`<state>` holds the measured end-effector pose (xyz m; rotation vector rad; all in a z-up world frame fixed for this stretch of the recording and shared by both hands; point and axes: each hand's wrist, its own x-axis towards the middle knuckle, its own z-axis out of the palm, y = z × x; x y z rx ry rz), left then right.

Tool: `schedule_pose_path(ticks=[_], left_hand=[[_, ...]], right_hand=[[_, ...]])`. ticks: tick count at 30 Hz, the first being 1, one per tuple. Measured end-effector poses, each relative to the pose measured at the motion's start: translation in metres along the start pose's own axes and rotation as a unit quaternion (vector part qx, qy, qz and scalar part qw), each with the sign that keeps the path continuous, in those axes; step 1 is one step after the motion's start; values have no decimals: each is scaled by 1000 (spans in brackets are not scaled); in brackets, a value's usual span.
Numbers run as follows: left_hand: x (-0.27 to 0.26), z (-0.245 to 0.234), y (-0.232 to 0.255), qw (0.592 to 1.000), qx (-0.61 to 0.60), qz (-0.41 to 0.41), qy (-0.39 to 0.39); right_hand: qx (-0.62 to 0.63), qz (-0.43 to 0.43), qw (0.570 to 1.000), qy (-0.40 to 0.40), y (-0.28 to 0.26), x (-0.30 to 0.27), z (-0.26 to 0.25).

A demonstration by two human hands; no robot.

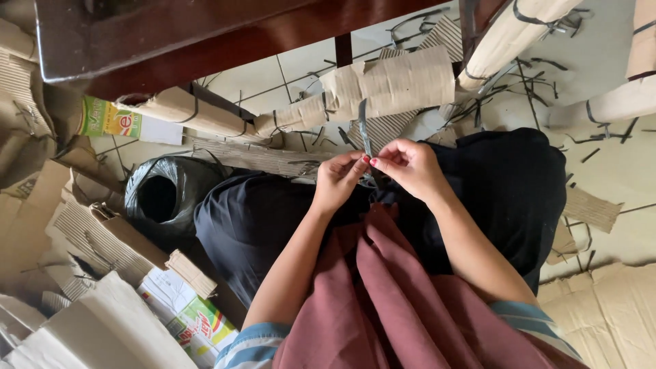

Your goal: Wrapping the legs of a wooden chair with cardboard and securing them with ties for protection.

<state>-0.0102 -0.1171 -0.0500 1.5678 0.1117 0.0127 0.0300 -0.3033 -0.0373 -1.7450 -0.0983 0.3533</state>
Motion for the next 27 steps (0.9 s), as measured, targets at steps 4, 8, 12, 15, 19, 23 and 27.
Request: schedule_pose_path(ticks=[4, 8, 12, 15, 19, 23, 27], left_hand=[[-1, 7, 12, 1000, -16, -14, -12], [-1, 11, 13, 998, -54, -28, -13], [1, 9, 12, 995, -75, -60, -11], [2, 7, 8, 995, -68, -66, -6], [5, 1, 1, 994, -81, -74, -8], [7, -2, 5, 993, -85, -81, -6], [8, -7, 3, 993, -78, -85, 0]], right_hand=[[33, -6, 999, -10, -3, 3, -2], [95, 15, 995, -18, 12, 9, -3], [91, 4, 996, -3, 13, 9, -1], [38, -17, 999, 15, -5, 2, 2], [25, -48, 998, 31, -2, 3, 11], [53, -77, 995, 19, -14, 2, 14], [65, -79, 995, -8, -14, 0, 15]])
